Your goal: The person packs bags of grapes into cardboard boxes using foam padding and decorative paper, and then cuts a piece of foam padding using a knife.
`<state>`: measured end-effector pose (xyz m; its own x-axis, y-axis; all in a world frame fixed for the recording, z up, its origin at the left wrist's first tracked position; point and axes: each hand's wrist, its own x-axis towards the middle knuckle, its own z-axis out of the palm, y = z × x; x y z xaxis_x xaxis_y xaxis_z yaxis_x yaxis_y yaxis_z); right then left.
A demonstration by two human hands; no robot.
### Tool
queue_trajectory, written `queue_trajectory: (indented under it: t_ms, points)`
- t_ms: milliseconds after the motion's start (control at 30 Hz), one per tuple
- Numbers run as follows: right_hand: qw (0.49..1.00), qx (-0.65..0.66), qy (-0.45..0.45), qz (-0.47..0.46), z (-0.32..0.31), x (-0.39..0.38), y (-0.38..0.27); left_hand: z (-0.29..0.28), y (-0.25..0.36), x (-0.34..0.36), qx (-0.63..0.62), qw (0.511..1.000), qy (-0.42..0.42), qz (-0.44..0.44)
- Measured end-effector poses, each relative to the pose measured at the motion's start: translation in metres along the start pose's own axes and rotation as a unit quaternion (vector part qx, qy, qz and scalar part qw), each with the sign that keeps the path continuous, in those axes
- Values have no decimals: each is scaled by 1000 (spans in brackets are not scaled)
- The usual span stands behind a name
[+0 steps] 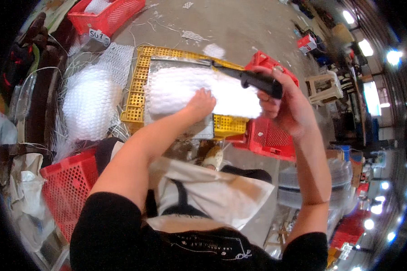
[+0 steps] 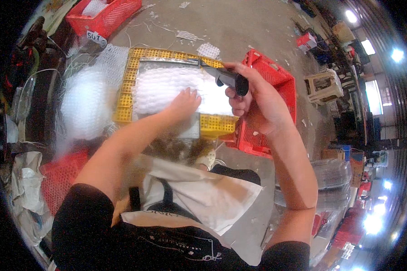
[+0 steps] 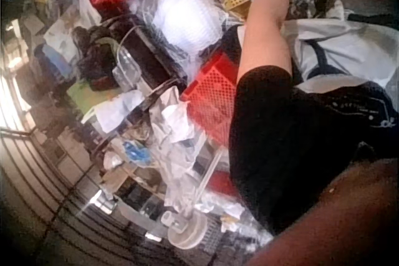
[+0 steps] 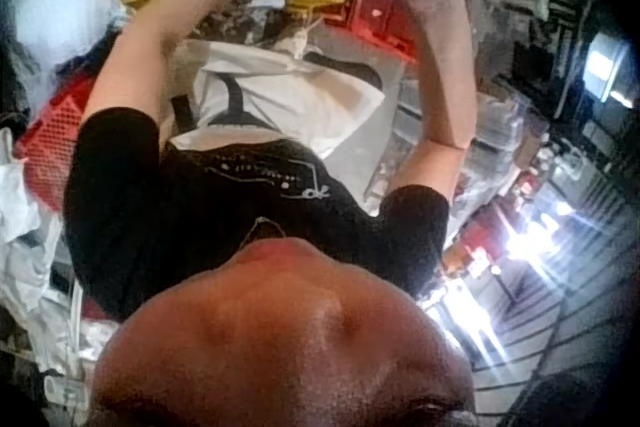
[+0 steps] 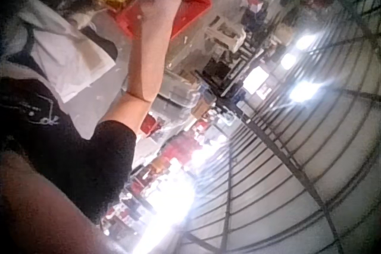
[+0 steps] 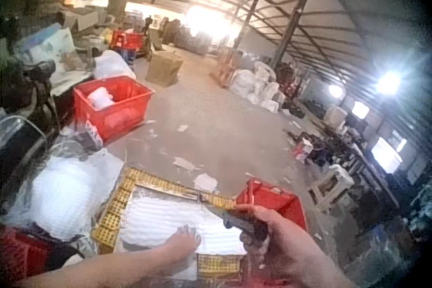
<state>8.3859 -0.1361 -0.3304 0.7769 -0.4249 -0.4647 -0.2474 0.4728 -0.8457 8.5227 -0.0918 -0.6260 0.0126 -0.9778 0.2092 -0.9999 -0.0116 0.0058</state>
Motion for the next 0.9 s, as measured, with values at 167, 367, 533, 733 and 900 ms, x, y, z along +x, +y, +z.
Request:
queue_trajectory:
  t_ms: [167, 367, 533, 733, 900]
  points:
    - [1000, -22, -8, 6, -3, 2, 5, -5, 1, -3, -27, 998, -21, -58]
    - [999, -27, -14, 14, -7, -11, 52, -14, -7, -19, -110, 993, -5, -37]
    - [997, -54, 42, 34, -14, -24, 103, -32, -47, -20, -191, 980, -55, -18]
    - [969, 18, 87, 229, -9, 1, 101, -27, -73, -47, -78, 995, -41, -42]
    - [961, 145, 30, 234, -15, 17, 76, -15, -66, -44, -83, 993, -48, -65]
